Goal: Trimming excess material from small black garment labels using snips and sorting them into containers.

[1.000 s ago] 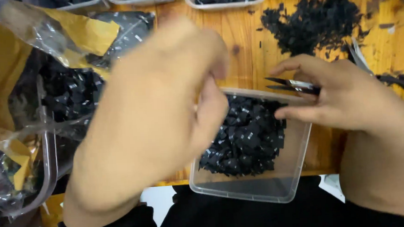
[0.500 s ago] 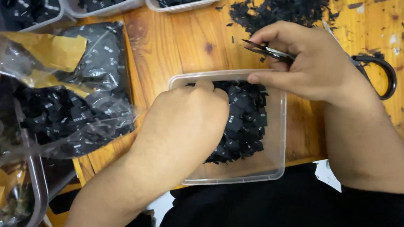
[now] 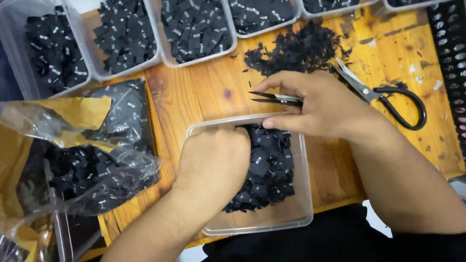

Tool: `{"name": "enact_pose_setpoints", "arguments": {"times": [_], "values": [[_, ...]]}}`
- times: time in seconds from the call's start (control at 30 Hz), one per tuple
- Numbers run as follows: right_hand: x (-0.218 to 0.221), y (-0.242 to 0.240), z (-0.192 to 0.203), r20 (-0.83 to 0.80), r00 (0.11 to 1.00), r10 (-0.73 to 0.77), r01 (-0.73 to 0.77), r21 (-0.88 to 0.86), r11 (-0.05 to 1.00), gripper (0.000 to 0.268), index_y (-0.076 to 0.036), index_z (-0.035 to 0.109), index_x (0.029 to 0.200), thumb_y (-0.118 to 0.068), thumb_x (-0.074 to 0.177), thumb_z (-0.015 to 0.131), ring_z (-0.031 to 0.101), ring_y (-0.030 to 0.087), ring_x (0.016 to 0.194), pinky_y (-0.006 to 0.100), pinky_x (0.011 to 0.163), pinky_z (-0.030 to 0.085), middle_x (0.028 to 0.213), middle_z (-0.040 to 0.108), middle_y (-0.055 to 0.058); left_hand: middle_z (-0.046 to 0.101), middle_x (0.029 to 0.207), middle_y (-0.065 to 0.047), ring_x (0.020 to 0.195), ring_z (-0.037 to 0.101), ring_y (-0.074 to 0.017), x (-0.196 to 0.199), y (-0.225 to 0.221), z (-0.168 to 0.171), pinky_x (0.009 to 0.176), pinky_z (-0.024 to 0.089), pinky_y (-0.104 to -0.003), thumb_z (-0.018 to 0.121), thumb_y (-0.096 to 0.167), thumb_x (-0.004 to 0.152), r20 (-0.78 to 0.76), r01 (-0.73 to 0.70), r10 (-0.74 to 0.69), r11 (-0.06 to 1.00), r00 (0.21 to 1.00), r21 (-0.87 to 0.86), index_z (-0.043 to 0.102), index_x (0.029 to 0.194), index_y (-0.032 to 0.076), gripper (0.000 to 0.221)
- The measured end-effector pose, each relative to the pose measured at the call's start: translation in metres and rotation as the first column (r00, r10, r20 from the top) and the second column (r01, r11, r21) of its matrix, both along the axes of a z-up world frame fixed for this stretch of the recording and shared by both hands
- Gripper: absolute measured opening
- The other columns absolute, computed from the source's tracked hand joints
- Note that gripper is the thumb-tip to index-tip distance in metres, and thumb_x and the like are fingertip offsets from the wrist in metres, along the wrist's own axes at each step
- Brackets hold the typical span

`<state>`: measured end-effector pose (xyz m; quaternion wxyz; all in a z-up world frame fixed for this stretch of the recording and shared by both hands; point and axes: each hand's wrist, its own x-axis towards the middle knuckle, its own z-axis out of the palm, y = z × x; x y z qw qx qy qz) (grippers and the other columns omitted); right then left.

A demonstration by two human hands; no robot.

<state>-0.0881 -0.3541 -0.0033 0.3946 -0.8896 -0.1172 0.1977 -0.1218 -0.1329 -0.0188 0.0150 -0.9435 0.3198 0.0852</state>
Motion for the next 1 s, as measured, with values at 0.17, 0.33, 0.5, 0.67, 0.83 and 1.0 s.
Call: {"name": "enact_pose_setpoints", "arguments": {"times": [0.17,0.33,0.5,0.67,0.83,1.0], "values": [[-0.001,-0.002,-0.003,0.024,1.000,0.005,-0.005,0.007,1.000,0.051,-0.026,0.069,0.129,-0.041,0.082,0.082,0.040,0.012,0.049,0.027,0.055,0.034,0.055,0.037,-0.004,0.067,0.060,-0.002,0.050,0.067,-0.0288,0.000,0.006,-0.001,0.043,0.052,-0.043,0.066,0.008,0.076,0.017,0.020,-0.020,0.999,1.000,-0.037,0.070,0.073,0.022,0.014],[0.000,-0.003,-0.008,0.004,0.999,-0.045,0.045,0.059,0.997,0.052,-0.023,0.069,0.125,-0.039,0.078,0.083,0.069,0.009,0.076,0.025,0.078,0.051,0.126,0.074,-0.012,0.074,0.079,0.000,0.074,0.069,-0.0342,0.007,0.007,0.026,0.056,0.053,-0.052,0.063,0.028,0.090,-0.232,-0.200,0.150,0.957,0.961,-0.211,0.074,0.079,0.020,0.017],[0.001,-0.003,-0.005,-0.002,0.998,-0.065,0.065,0.110,0.992,0.048,-0.022,0.072,0.121,-0.038,0.077,0.084,0.070,0.008,0.107,0.024,0.087,0.055,0.117,0.076,-0.009,0.055,0.054,0.008,0.050,0.052,-0.0096,0.008,0.015,0.047,0.053,0.044,-0.028,0.074,0.015,0.083,-0.408,-0.325,0.080,0.749,0.909,-0.577,0.075,0.074,0.019,0.010],[-0.003,-0.003,-0.010,0.215,0.976,-0.020,-0.021,0.185,0.982,0.035,-0.015,0.076,0.113,-0.034,0.085,0.083,0.040,0.004,0.049,0.020,0.054,0.036,0.072,0.066,-0.008,0.050,0.052,0.010,0.051,0.045,-0.0028,-0.003,0.021,0.049,0.054,0.041,-0.022,0.078,0.018,0.082,-0.631,-0.618,0.190,0.537,0.752,-0.575,0.079,0.076,0.019,0.007],[-0.021,-0.009,-0.008,0.391,0.919,-0.052,-0.043,0.232,0.972,0.024,-0.018,0.074,0.109,-0.033,0.090,0.075,0.045,0.004,0.045,0.019,0.048,0.034,0.059,0.059,-0.006,0.061,0.082,-0.001,0.069,0.051,-0.0094,-0.012,0.026,0.044,0.064,0.046,-0.023,0.081,0.005,0.086,-0.436,-0.432,0.039,0.241,0.899,-0.869,0.076,0.090,0.009,0.008],[-0.026,-0.004,-0.003,0.556,0.819,0.140,-0.265,0.151,0.952,0.032,-0.024,0.070,0.112,-0.043,0.087,0.077,0.043,0.005,0.046,0.023,0.053,0.031,0.054,0.056,-0.012,0.076,0.091,-0.005,0.078,0.067,-0.0097,-0.018,0.020,0.043,0.070,0.056,-0.021,0.078,0.005,0.087,-0.541,-0.542,0.042,0.130,0.840,-0.831,0.074,0.090,0.008,0.005]]}}
